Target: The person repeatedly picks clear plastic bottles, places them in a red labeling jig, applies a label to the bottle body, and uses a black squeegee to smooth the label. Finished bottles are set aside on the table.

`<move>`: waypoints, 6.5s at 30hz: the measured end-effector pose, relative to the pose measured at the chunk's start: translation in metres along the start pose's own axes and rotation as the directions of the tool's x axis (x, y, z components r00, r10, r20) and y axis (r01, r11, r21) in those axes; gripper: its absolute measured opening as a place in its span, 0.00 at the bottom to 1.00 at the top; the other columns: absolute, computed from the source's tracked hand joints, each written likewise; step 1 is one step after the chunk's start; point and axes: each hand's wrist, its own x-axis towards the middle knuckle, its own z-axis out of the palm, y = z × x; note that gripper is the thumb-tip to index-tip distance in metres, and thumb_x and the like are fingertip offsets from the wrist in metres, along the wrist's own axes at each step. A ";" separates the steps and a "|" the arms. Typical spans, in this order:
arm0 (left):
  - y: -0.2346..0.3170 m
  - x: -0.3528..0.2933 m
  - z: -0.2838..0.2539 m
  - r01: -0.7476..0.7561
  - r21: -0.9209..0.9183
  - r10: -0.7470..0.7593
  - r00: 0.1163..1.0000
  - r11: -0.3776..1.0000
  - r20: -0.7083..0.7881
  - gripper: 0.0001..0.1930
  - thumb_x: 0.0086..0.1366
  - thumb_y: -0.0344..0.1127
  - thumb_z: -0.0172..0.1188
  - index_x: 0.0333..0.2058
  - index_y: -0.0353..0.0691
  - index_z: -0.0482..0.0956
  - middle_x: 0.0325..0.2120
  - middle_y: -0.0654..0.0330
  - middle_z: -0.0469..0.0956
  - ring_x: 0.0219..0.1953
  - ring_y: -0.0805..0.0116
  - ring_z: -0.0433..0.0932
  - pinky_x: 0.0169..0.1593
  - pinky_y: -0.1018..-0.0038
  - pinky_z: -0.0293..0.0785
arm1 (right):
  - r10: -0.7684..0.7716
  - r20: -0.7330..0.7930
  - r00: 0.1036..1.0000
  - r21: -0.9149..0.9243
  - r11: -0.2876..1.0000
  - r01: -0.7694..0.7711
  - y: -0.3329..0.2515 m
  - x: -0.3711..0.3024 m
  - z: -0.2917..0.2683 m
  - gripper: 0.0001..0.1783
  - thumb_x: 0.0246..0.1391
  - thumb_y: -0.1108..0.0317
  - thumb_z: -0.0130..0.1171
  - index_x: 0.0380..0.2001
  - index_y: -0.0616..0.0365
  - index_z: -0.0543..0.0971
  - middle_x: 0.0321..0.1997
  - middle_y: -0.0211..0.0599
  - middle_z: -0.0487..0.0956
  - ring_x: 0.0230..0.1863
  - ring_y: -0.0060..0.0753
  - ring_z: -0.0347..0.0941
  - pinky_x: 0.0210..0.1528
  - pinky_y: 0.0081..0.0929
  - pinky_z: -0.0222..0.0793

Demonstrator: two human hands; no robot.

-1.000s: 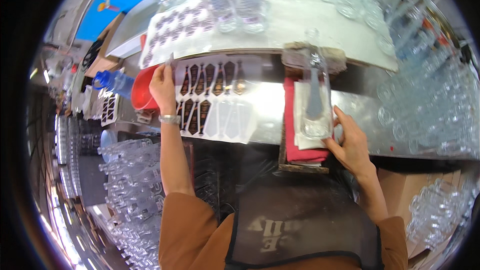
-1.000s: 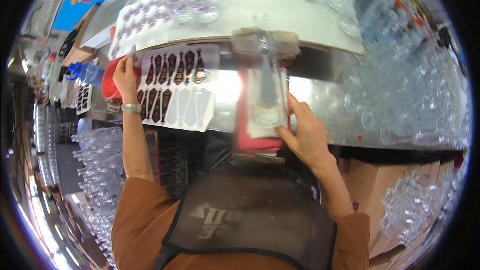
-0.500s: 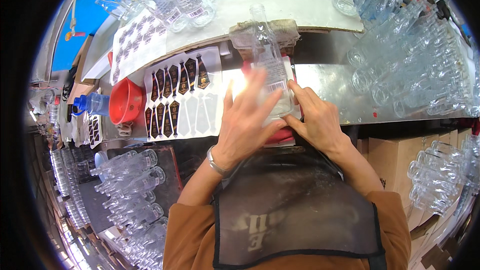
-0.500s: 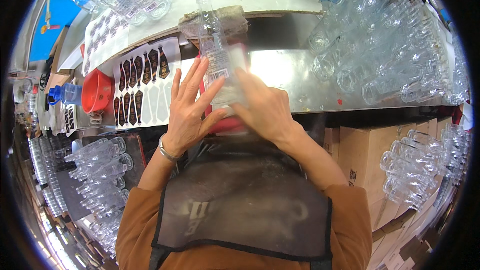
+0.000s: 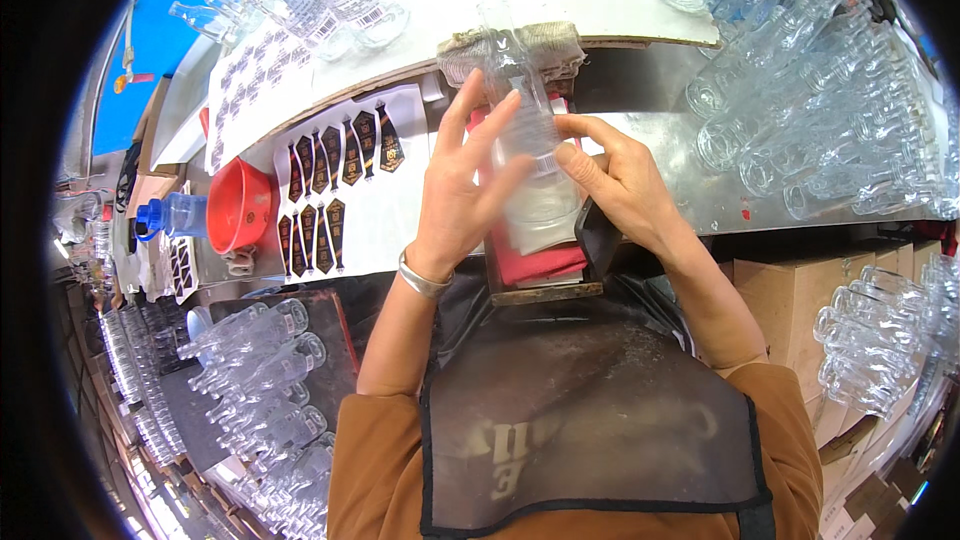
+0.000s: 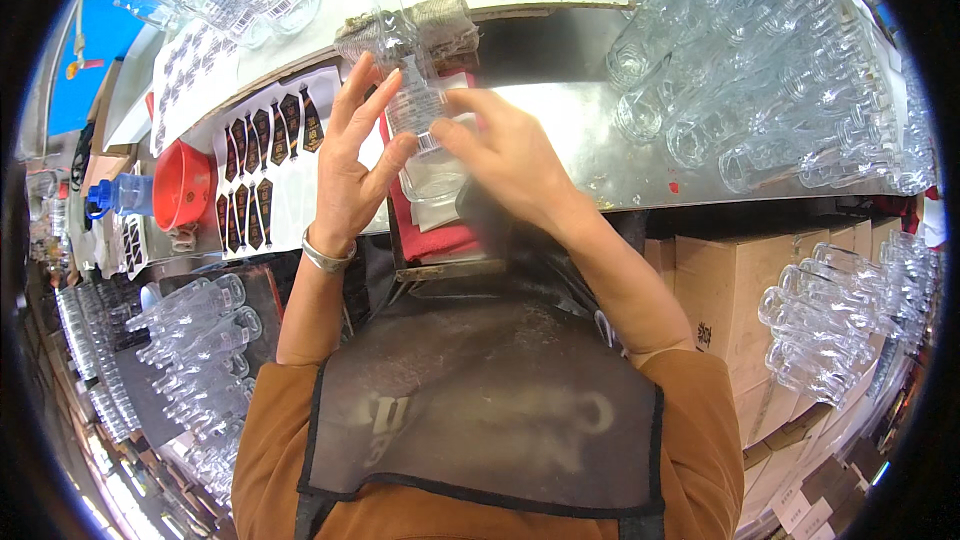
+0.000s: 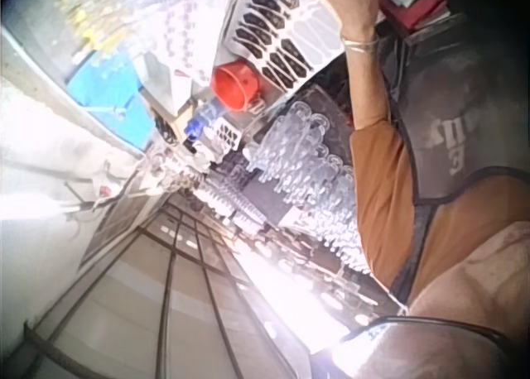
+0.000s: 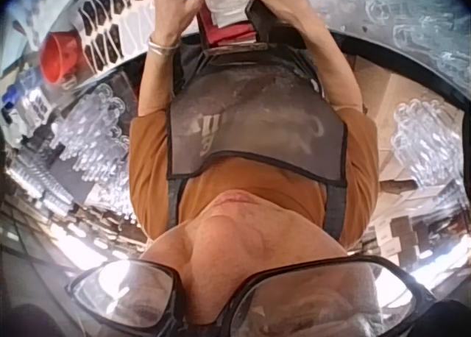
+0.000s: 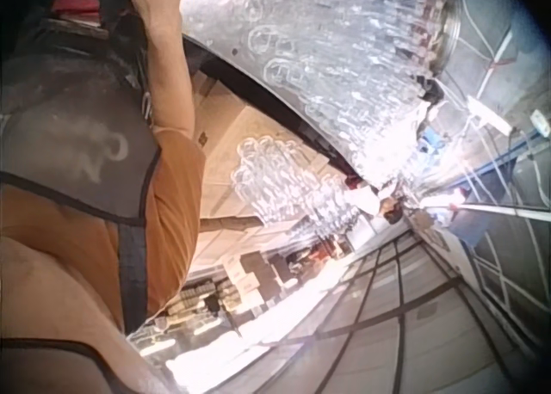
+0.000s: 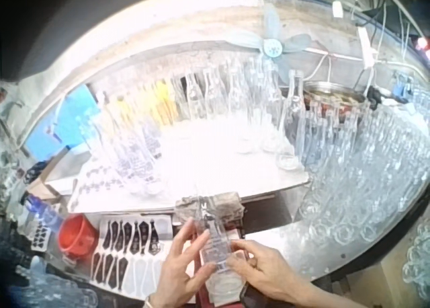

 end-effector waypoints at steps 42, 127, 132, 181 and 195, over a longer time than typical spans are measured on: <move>0.001 -0.010 0.005 -0.018 -0.078 0.018 1.000 0.997 -0.006 0.29 0.61 0.31 0.68 0.62 0.45 0.75 0.69 0.45 0.58 0.67 0.49 0.66 0.66 0.59 0.66 | -0.003 0.089 0.996 -0.030 1.000 0.005 0.010 0.005 -0.005 0.30 0.61 0.60 0.65 0.61 0.66 0.70 0.52 0.37 0.77 0.36 0.18 0.77 0.40 0.18 0.71; -0.010 -0.071 0.018 0.229 -0.426 -0.212 0.973 0.875 0.089 0.55 0.58 0.23 0.68 0.74 0.38 0.36 0.66 0.42 0.63 0.65 0.55 0.68 0.67 0.61 0.62 | -0.597 0.115 0.794 -0.196 0.770 0.607 0.010 0.011 -0.034 0.17 0.43 0.81 0.67 0.39 0.58 0.78 0.48 0.41 0.82 0.48 0.38 0.78 0.48 0.31 0.75; -0.006 -0.070 0.021 0.222 -0.348 -0.225 0.974 0.911 0.033 0.54 0.55 0.26 0.71 0.73 0.36 0.41 0.63 0.45 0.67 0.62 0.57 0.71 0.64 0.62 0.66 | -0.471 0.289 0.834 -0.350 0.759 0.549 -0.016 -0.006 -0.036 0.15 0.51 0.72 0.67 0.44 0.60 0.82 0.37 0.46 0.83 0.36 0.41 0.81 0.39 0.32 0.77; -0.065 0.321 -0.084 -0.078 0.049 0.093 0.814 0.996 -0.573 0.23 0.60 0.41 0.69 0.49 0.31 0.79 0.33 0.61 0.83 0.35 0.71 0.81 0.41 0.73 0.76 | -0.164 -0.015 0.986 0.001 0.987 0.164 0.018 -0.068 -0.071 0.10 0.49 0.75 0.68 0.36 0.66 0.82 0.29 0.39 0.81 0.31 0.27 0.77 0.35 0.24 0.71; -0.058 0.349 -0.057 -0.107 0.583 0.548 0.510 0.805 -0.663 0.32 0.56 0.42 0.70 0.54 0.27 0.72 0.50 0.43 0.77 0.53 0.47 0.76 0.58 0.59 0.70 | -0.169 -0.012 0.986 -0.070 0.983 0.168 0.035 -0.048 -0.070 0.11 0.48 0.73 0.69 0.36 0.62 0.83 0.31 0.39 0.82 0.31 0.33 0.79 0.34 0.27 0.72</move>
